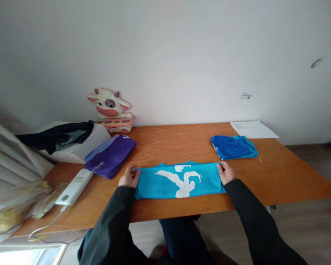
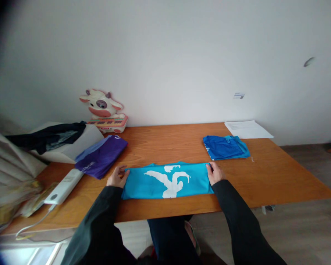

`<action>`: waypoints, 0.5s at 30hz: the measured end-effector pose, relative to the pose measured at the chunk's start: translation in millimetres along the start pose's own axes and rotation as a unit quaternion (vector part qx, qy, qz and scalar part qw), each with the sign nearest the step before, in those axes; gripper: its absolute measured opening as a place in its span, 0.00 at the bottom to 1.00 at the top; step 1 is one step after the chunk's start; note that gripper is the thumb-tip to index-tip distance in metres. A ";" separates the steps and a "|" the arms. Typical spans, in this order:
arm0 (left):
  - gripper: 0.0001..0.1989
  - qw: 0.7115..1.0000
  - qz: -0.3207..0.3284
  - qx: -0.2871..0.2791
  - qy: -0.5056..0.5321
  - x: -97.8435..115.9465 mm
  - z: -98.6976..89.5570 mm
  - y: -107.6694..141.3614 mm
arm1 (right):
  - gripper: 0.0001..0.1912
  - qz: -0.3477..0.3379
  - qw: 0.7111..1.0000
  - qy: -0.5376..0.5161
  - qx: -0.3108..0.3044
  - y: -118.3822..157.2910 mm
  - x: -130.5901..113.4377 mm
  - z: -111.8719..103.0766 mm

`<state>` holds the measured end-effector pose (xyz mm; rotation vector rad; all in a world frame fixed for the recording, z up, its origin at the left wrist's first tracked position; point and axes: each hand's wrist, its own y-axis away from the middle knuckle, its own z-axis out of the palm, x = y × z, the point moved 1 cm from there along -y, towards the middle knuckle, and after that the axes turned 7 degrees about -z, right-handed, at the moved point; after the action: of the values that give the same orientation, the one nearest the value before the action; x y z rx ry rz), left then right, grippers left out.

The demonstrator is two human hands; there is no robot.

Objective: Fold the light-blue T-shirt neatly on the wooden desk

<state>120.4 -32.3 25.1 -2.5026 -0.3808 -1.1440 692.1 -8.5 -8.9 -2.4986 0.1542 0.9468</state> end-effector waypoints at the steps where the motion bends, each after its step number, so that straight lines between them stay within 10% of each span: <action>1: 0.22 1.000 0.007 -0.004 -0.003 -3.5 1.9 2.2 | 0.32 0.003 1.000 0.002 0.005 1.8 -0.1 1.4; 11: 0.18 0.998 0.050 0.013 0.033 2.1 -14.1 19.3 | 0.24 -0.067 0.993 -0.071 0.069 9.8 -10.0 -4.7; 15: 0.13 0.995 -0.005 0.079 0.066 -1.8 -33.6 74.7 | 0.23 -0.077 0.995 -0.059 0.038 11.2 -5.7 -1.9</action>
<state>125.6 -114.0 28.3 -2.2781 -0.4295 -1.2240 686.0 -19.7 -8.2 -2.3404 -0.0403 1.0015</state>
